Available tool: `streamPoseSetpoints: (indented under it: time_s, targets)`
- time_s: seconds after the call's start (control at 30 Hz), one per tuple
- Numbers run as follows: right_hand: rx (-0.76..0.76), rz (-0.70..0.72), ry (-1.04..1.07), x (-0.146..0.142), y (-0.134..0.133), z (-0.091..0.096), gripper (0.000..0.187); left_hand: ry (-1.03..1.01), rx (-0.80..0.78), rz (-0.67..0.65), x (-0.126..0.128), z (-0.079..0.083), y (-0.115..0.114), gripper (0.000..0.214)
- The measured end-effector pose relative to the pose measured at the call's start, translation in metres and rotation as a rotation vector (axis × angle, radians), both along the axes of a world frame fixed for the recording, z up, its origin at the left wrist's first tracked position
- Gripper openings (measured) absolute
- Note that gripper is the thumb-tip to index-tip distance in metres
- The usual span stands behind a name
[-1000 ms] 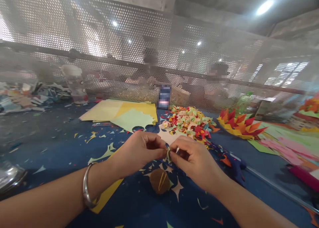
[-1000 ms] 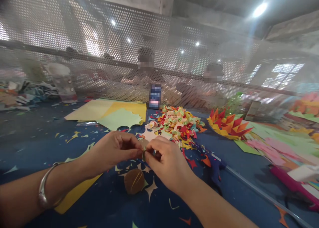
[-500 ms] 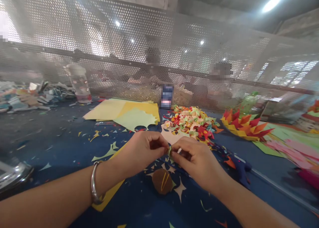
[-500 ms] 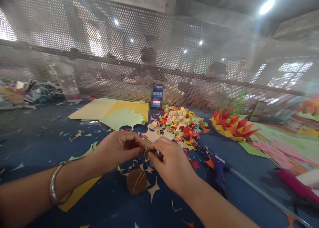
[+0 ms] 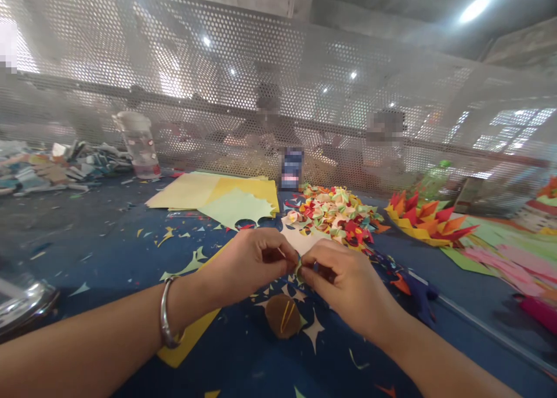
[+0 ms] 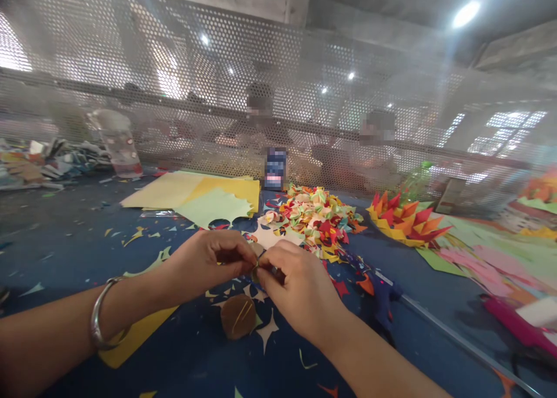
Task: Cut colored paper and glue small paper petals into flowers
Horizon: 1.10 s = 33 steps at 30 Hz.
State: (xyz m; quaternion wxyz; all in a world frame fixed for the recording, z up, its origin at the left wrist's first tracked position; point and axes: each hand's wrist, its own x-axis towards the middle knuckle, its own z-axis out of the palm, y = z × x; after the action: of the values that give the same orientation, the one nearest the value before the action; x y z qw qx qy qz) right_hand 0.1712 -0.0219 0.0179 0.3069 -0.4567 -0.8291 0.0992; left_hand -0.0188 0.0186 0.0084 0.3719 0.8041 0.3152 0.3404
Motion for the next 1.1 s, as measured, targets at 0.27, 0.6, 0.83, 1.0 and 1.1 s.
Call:
streamPoseSetpoints:
  time_s: [0.27, 0.6, 0.83, 1.0, 1.1]
  targets:
    - [0.026, -0.019, -0.016, 0.002, -0.002, 0.003, 0.011, 0.007, 0.01, 0.028, 0.001, 0.002, 0.0, 0.011]
    - [0.006, -0.02, -0.1, 0.002, 0.004, -0.001, 0.014, 0.03, -0.136, 0.018, 0.004, -0.008, 0.005, 0.011]
    - [-0.034, 0.002, -0.141, 0.0, 0.001, 0.0, 0.015, 0.032, -0.2, -0.026, 0.003, 0.0, 0.002, 0.01]
    - [-0.091, 0.004, -0.125, 0.001, -0.001, 0.001, 0.016, 0.059, -0.222, -0.04, 0.001, 0.007, -0.001, 0.012]
    - [-0.111, -0.013, -0.098, 0.001, 0.0, 0.002, 0.014, 0.031, -0.232, -0.021, 0.002, 0.01, -0.002, 0.01]
